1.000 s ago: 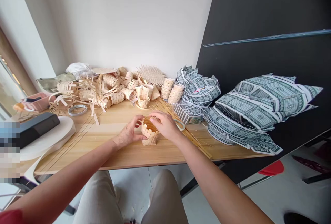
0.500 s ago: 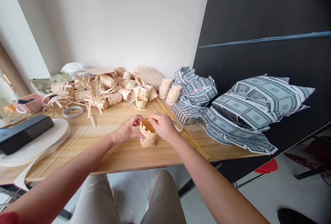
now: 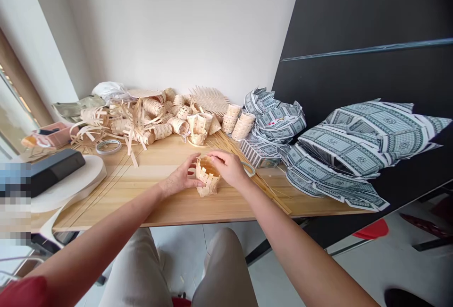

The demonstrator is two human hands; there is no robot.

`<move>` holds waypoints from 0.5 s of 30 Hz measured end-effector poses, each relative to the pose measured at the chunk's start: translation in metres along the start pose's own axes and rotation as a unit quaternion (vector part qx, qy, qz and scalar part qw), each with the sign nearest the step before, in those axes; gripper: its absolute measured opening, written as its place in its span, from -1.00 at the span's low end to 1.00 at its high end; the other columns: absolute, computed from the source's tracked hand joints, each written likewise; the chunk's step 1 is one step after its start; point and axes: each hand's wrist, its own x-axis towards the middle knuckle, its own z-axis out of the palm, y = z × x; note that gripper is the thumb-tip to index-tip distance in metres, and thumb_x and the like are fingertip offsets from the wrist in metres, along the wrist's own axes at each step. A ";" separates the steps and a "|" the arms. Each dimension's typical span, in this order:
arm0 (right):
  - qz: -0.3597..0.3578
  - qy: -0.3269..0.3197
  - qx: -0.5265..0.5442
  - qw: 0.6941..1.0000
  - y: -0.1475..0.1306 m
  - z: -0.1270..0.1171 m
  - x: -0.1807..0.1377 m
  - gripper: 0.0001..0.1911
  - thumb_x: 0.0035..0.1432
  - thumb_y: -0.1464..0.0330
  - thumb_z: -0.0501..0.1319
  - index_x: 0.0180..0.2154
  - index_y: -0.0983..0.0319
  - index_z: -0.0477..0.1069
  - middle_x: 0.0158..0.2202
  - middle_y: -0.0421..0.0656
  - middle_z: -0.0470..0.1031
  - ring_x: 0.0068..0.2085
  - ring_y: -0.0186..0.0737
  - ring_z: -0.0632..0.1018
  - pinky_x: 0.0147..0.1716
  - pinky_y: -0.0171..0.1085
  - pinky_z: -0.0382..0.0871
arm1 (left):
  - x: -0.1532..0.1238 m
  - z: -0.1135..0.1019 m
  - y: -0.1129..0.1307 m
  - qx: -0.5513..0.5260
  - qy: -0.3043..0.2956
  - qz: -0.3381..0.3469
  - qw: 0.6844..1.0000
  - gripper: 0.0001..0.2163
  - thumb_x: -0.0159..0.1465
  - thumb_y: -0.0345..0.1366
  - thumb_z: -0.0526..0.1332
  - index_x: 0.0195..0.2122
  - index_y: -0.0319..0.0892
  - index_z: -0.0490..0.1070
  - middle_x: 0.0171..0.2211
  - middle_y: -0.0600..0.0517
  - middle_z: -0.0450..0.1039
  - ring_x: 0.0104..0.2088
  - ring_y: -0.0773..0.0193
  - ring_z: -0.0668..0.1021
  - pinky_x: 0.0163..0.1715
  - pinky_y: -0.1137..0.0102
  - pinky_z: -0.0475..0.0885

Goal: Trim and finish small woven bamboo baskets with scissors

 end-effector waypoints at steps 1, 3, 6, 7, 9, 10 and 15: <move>0.000 0.005 0.010 1.000 0.002 0.000 0.000 -0.78 0.12 0.49 0.07 -0.27 0.23 0.47 -0.26 -0.12 0.56 -0.24 -0.21 0.55 -0.21 -0.26 0.41 | 0.000 0.002 0.000 -0.025 -0.014 -0.004 1.000 -0.22 -0.07 -0.25 0.40 0.16 -0.07 0.06 0.10 -0.13 0.20 0.04 0.09 0.38 0.03 0.17 0.29; -0.002 0.014 0.027 1.000 0.005 0.000 0.000 -0.78 0.12 0.47 0.07 -0.22 0.23 0.44 -0.24 -0.14 0.55 -0.23 -0.23 0.55 -0.22 -0.27 0.42 | 0.003 0.006 0.001 -0.066 -0.041 -0.008 0.997 -0.28 -0.09 -0.22 0.41 0.11 -0.11 0.15 0.08 -0.12 0.25 0.07 0.08 0.36 0.05 0.18 0.26; -0.004 0.047 0.029 0.998 0.004 -0.007 -0.002 -0.78 0.12 0.43 0.07 -0.20 0.22 0.42 -0.21 -0.12 0.53 -0.21 -0.21 0.53 -0.22 -0.25 0.43 | 0.007 0.011 0.004 -0.077 -0.023 -0.023 0.997 -0.33 -0.09 -0.19 0.40 0.04 -0.21 0.20 -0.03 -0.12 0.36 0.00 0.09 0.41 0.01 0.20 0.30; -0.005 0.063 0.023 0.998 0.002 -0.010 -0.004 -0.79 0.12 0.42 0.07 -0.22 0.23 0.42 -0.21 -0.11 0.52 -0.20 -0.19 0.52 -0.22 -0.23 0.42 | 0.008 0.012 0.005 -0.067 0.003 -0.027 0.997 -0.33 -0.09 -0.19 0.39 0.04 -0.22 0.19 -0.05 -0.12 0.36 -0.03 0.11 0.42 -0.02 0.22 0.32; -0.013 0.089 0.006 0.996 -0.005 -0.016 -0.010 -0.83 0.13 0.40 0.08 -0.27 0.23 0.43 -0.23 -0.08 0.50 -0.18 -0.15 0.50 -0.19 -0.19 0.39 | 0.009 0.014 0.007 -0.039 0.063 -0.024 0.997 -0.33 -0.08 -0.19 0.38 0.03 -0.24 0.17 -0.07 -0.12 0.36 -0.07 0.13 0.44 -0.06 0.24 0.35; -0.020 0.095 -0.003 0.995 -0.009 -0.017 -0.014 -0.85 0.13 0.40 0.09 -0.30 0.22 0.44 -0.24 -0.08 0.49 -0.18 -0.14 0.49 -0.17 -0.17 0.38 | 0.010 0.015 0.007 -0.019 0.091 -0.022 0.995 -0.34 -0.07 -0.18 0.38 0.03 -0.25 0.16 -0.09 -0.11 0.37 -0.09 0.14 0.45 -0.08 0.25 0.36; -0.036 0.101 -0.040 0.993 -0.026 -0.009 -0.032 -0.87 0.11 0.45 0.12 -0.36 0.18 0.44 -0.28 -0.11 0.48 -0.19 -0.13 0.47 -0.13 -0.17 0.33 | 0.010 0.017 -0.003 0.083 0.177 0.019 0.980 -0.35 -0.05 -0.15 0.37 0.03 -0.22 0.17 -0.13 -0.09 0.39 -0.11 0.12 0.45 -0.10 0.24 0.37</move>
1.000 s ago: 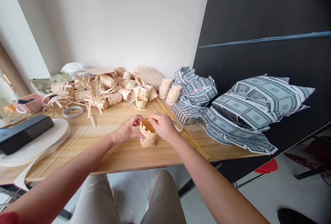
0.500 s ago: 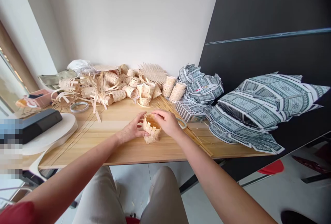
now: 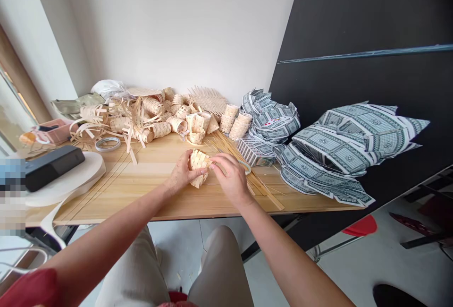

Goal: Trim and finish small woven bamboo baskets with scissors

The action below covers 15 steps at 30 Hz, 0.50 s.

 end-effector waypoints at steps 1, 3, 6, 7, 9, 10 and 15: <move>0.004 0.004 -0.006 1.000 -0.001 0.003 -0.002 -0.87 0.11 0.45 0.12 -0.34 0.19 0.43 -0.27 -0.09 0.47 -0.18 -0.12 0.46 -0.13 -0.17 0.33 | -0.001 0.001 -0.002 0.008 0.004 0.015 1.000 -0.32 -0.05 -0.15 0.37 0.06 -0.20 0.14 -0.10 -0.10 0.38 -0.09 0.10 0.45 -0.09 0.23 0.37; 0.016 0.013 -0.018 1.000 -0.001 0.009 -0.004 -0.87 0.11 0.46 0.12 -0.31 0.20 0.41 -0.25 -0.08 0.45 -0.17 -0.11 0.45 -0.14 -0.15 0.33 | -0.003 0.003 -0.004 0.029 0.005 0.038 0.999 -0.26 -0.04 -0.16 0.37 0.13 -0.17 0.06 -0.03 -0.14 0.35 -0.04 0.06 0.44 -0.05 0.20 0.35; 0.032 0.022 -0.026 0.999 0.003 0.013 -0.004 -0.91 0.11 0.45 0.13 -0.32 0.20 0.37 -0.28 -0.09 0.43 -0.19 -0.10 0.44 -0.17 -0.15 0.34 | -0.007 0.004 -0.002 0.090 -0.007 0.067 0.994 -0.27 0.07 -0.17 0.30 0.20 -0.12 -0.04 0.07 -0.15 0.28 0.06 0.04 0.38 0.04 0.15 0.29; 0.036 0.023 -0.028 0.999 0.004 0.014 -0.003 -0.92 0.10 0.45 0.13 -0.32 0.20 0.36 -0.29 -0.09 0.43 -0.21 -0.10 0.44 -0.18 -0.15 0.34 | -0.008 0.004 -0.001 0.112 -0.013 0.083 0.990 -0.32 0.12 -0.18 0.26 0.21 -0.11 -0.04 0.10 -0.14 0.25 0.10 0.05 0.35 0.07 0.15 0.25; 0.042 0.024 -0.029 0.998 0.007 0.015 -0.002 -0.93 0.09 0.45 0.14 -0.32 0.20 0.34 -0.30 -0.10 0.43 -0.23 -0.11 0.44 -0.21 -0.16 0.35 | -0.010 0.003 0.000 0.150 -0.023 0.118 0.981 -0.42 0.18 -0.22 0.19 0.20 -0.10 -0.01 0.13 -0.13 0.21 0.14 0.08 0.30 0.12 0.17 0.21; 0.043 0.024 -0.029 0.998 0.008 0.015 -0.001 -0.93 0.09 0.45 0.15 -0.32 0.21 0.34 -0.30 -0.09 0.42 -0.23 -0.10 0.44 -0.22 -0.17 0.35 | -0.010 0.002 0.001 0.167 -0.027 0.128 0.977 -0.45 0.20 -0.24 0.17 0.19 -0.09 0.03 0.13 -0.12 0.20 0.15 0.08 0.29 0.12 0.18 0.20; 0.045 0.021 -0.037 0.998 0.011 0.017 0.001 -0.91 0.07 0.48 0.17 -0.31 0.24 0.35 -0.30 -0.07 0.42 -0.25 -0.09 0.45 -0.24 -0.17 0.35 | -0.008 -0.002 0.004 0.219 -0.043 0.121 0.967 -0.52 0.19 -0.26 0.19 0.13 -0.09 0.11 0.08 -0.12 0.23 0.10 0.09 0.35 0.07 0.20 0.27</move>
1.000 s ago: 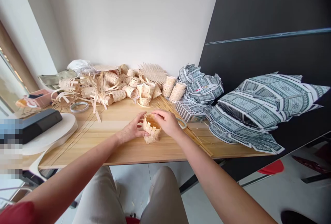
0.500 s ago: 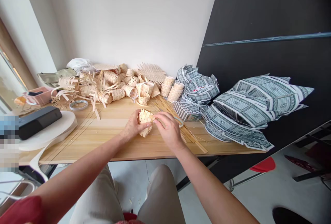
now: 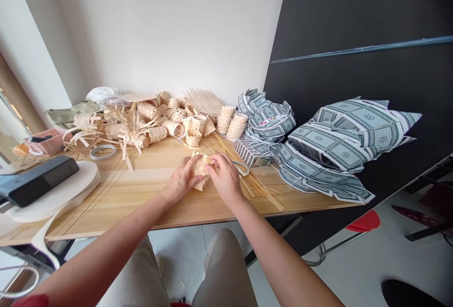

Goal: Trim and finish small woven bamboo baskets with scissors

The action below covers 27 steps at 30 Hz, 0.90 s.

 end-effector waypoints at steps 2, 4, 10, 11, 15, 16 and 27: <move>0.002 -0.001 -0.004 1.000 0.000 0.000 0.001 -0.91 0.06 0.49 0.17 -0.33 0.24 0.36 -0.31 -0.08 0.41 -0.26 -0.11 0.45 -0.25 -0.18 0.34 | 0.003 -0.003 0.002 0.010 -0.002 0.001 1.000 -0.51 0.17 -0.28 0.22 0.12 -0.11 0.11 0.06 -0.12 0.25 0.08 0.09 0.37 0.06 0.20 0.28; 0.004 -0.005 -0.007 1.000 0.000 0.000 0.002 -0.92 0.07 0.50 0.16 -0.35 0.22 0.35 -0.33 -0.10 0.41 -0.28 -0.13 0.45 -0.26 -0.20 0.34 | 0.006 -0.006 0.004 0.015 -0.005 0.001 1.000 -0.50 0.15 -0.28 0.23 0.10 -0.13 0.12 0.04 -0.13 0.28 0.04 0.10 0.39 0.04 0.20 0.29; 0.001 -0.014 -0.004 1.000 0.000 0.000 0.006 -0.91 0.07 0.50 0.15 -0.38 0.20 0.36 -0.33 -0.13 0.42 -0.28 -0.15 0.45 -0.27 -0.22 0.34 | 0.010 -0.011 0.006 0.029 -0.022 -0.033 0.999 -0.53 0.13 -0.26 0.25 0.05 -0.12 0.16 -0.02 -0.11 0.34 -0.09 0.14 0.46 -0.10 0.23 0.37; -0.001 -0.015 -0.004 1.000 0.000 0.001 0.006 -0.90 0.07 0.51 0.15 -0.38 0.20 0.37 -0.33 -0.12 0.42 -0.28 -0.15 0.45 -0.27 -0.22 0.34 | 0.010 -0.011 0.006 0.030 -0.023 -0.036 0.999 -0.54 0.13 -0.26 0.26 0.04 -0.13 0.16 -0.04 -0.10 0.35 -0.11 0.15 0.47 -0.11 0.24 0.37; -0.009 -0.021 -0.006 1.000 0.000 0.002 0.007 -0.89 0.07 0.51 0.14 -0.38 0.20 0.38 -0.33 -0.12 0.43 -0.26 -0.13 0.45 -0.25 -0.20 0.32 | 0.011 -0.012 0.005 0.019 -0.006 -0.028 0.999 -0.56 0.11 -0.28 0.27 0.00 -0.12 0.19 -0.06 -0.07 0.37 -0.09 0.16 0.46 -0.09 0.27 0.36; -0.012 -0.022 -0.006 1.000 0.000 0.002 0.007 -0.88 0.07 0.51 0.14 -0.39 0.19 0.38 -0.33 -0.12 0.43 -0.25 -0.13 0.45 -0.24 -0.20 0.32 | 0.011 -0.011 0.005 0.015 -0.005 -0.024 1.000 -0.57 0.10 -0.28 0.27 -0.01 -0.12 0.20 -0.06 -0.07 0.37 -0.08 0.16 0.45 -0.08 0.27 0.36; -0.019 -0.027 -0.018 0.999 -0.013 0.000 0.000 -0.80 0.09 0.52 0.10 -0.24 0.20 0.39 -0.24 -0.07 0.44 -0.17 -0.08 0.45 -0.17 -0.15 0.34 | 0.003 -0.011 -0.004 -0.039 0.003 -0.030 0.999 -0.51 0.11 -0.26 0.25 0.06 -0.10 0.15 -0.01 -0.07 0.33 -0.06 0.15 0.44 -0.06 0.24 0.34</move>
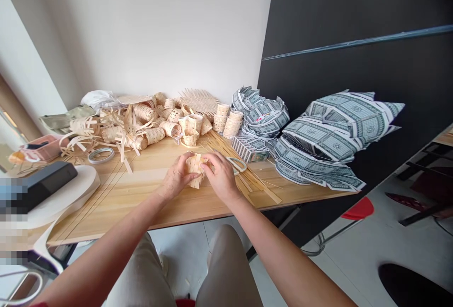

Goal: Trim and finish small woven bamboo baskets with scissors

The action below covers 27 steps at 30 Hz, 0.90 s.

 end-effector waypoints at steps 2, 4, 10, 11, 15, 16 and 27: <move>0.005 -0.010 -0.013 1.000 0.000 -0.007 -0.005 -0.71 0.09 0.51 0.11 -0.12 0.19 0.35 -0.11 -0.06 0.41 -0.07 -0.10 0.42 -0.10 -0.15 0.32 | -0.002 -0.005 -0.006 -0.033 0.015 -0.005 0.999 -0.42 0.11 -0.24 0.24 0.14 -0.07 0.05 0.04 -0.11 0.29 -0.06 0.14 0.45 -0.06 0.22 0.34; 0.018 -0.031 -0.039 0.999 0.007 -0.020 -0.011 -0.72 0.08 0.51 0.12 -0.14 0.18 0.37 -0.08 -0.08 0.41 -0.04 -0.12 0.41 -0.07 -0.18 0.30 | -0.002 -0.013 -0.013 -0.062 0.031 -0.022 0.997 -0.28 0.09 -0.22 0.25 0.23 -0.03 -0.09 0.10 -0.14 0.22 -0.05 0.12 0.46 -0.06 0.20 0.34; 0.167 -0.105 -0.185 0.963 0.067 -0.081 -0.033 -0.82 -0.01 0.56 0.11 -0.53 0.20 0.36 -0.47 -0.16 0.43 -0.39 -0.18 0.44 -0.43 -0.29 0.23 | 0.003 -0.029 -0.031 -0.114 0.049 -0.081 0.989 -0.17 -0.05 -0.14 0.33 0.23 -0.05 -0.05 0.09 -0.13 0.25 0.01 0.05 0.42 0.02 0.08 0.29; 0.192 -0.121 -0.205 0.952 0.076 -0.088 -0.037 -0.81 -0.04 0.57 0.13 -0.58 0.20 0.33 -0.52 -0.18 0.41 -0.44 -0.20 0.42 -0.48 -0.30 0.19 | 0.004 -0.028 -0.031 -0.120 0.052 -0.085 0.988 -0.19 -0.06 -0.13 0.34 0.21 -0.07 0.02 0.08 -0.14 0.26 0.03 0.03 0.40 0.04 0.07 0.28; 0.266 -0.166 -0.260 0.913 0.094 -0.099 -0.046 -0.81 -0.06 0.54 0.19 -0.62 0.21 0.29 -0.56 -0.18 0.38 -0.50 -0.22 0.38 -0.56 -0.31 0.04 | 0.007 -0.024 -0.028 -0.152 0.035 -0.114 0.981 -0.25 -0.06 -0.08 0.33 0.15 -0.18 0.12 0.08 -0.19 0.29 0.03 0.00 0.41 0.03 0.03 0.31; 0.279 -0.175 -0.267 0.905 0.096 -0.100 -0.047 -0.81 -0.05 0.51 0.20 -0.62 0.21 0.29 -0.56 -0.18 0.37 -0.50 -0.23 0.37 -0.56 -0.31 0.02 | 0.007 -0.024 -0.027 -0.157 0.030 -0.115 0.980 -0.25 -0.05 -0.07 0.33 0.15 -0.18 0.11 0.08 -0.19 0.29 0.04 0.00 0.40 0.04 0.03 0.30; 0.300 -0.198 -0.297 0.885 0.102 -0.102 -0.045 -0.82 0.04 0.52 0.12 -0.56 0.23 0.37 -0.51 -0.21 0.38 -0.45 -0.30 0.37 -0.51 -0.35 0.08 | -0.006 -0.039 -0.033 -0.242 -0.034 -0.161 0.956 -0.17 -0.05 -0.06 0.36 0.21 -0.13 0.03 0.07 -0.17 0.35 0.01 -0.06 0.45 -0.08 0.09 0.44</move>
